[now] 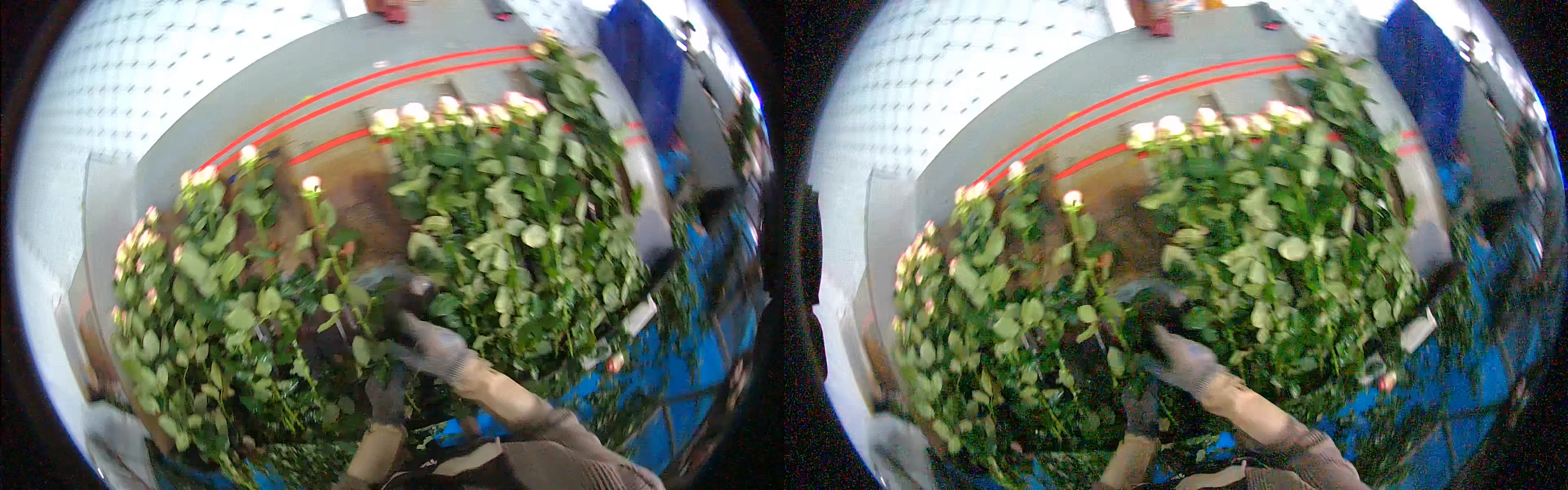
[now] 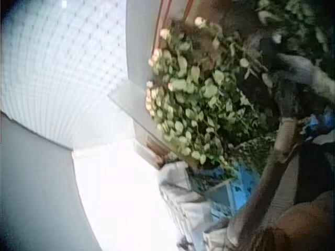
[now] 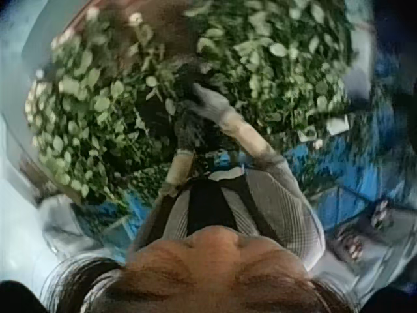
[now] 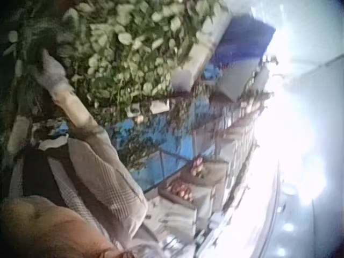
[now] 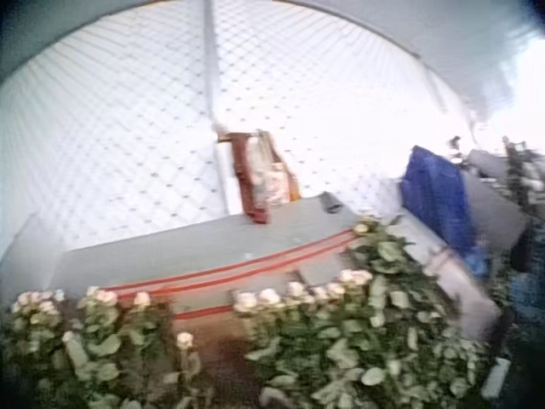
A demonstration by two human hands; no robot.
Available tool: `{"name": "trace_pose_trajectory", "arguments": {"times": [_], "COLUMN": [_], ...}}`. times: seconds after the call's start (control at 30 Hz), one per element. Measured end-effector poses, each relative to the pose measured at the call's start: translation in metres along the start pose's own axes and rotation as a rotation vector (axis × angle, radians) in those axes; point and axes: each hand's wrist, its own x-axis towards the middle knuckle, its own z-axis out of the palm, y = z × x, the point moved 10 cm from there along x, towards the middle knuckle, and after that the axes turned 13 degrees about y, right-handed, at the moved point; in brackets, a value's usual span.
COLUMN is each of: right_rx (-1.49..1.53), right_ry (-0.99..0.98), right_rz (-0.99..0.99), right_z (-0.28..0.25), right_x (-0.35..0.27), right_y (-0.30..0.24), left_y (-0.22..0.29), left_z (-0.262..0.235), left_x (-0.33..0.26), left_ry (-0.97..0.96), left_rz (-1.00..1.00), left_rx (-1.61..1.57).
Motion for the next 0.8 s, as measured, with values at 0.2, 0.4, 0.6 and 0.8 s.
{"name": "trace_pose_trajectory", "arguments": {"times": [0.2, 0.4, 0.6, 0.8], "right_rx": [-0.052, -0.359, -1.019, -1.017], "right_ry": [0.142, 0.367, 0.478, 0.182], "right_rz": [-0.017, -0.032, 0.091, 0.485], "right_z": [-0.049, -0.259, -0.336, -0.286], "right_x": [0.025, 0.087, 0.074, 0.055], "right_y": [-0.051, -0.033, 0.207, 0.330], "left_y": [0.052, 0.071, 0.125, 0.270], "left_z": [0.073, 0.112, 0.030, -0.175], "left_x": [-0.094, -0.111, -0.048, 0.000], "left_ry": [-0.445, -0.608, -0.191, 0.603], "left_rz": [0.404, 0.759, 0.727, 0.975], "left_rx": [0.564, 0.922, 0.779, 1.037]}}
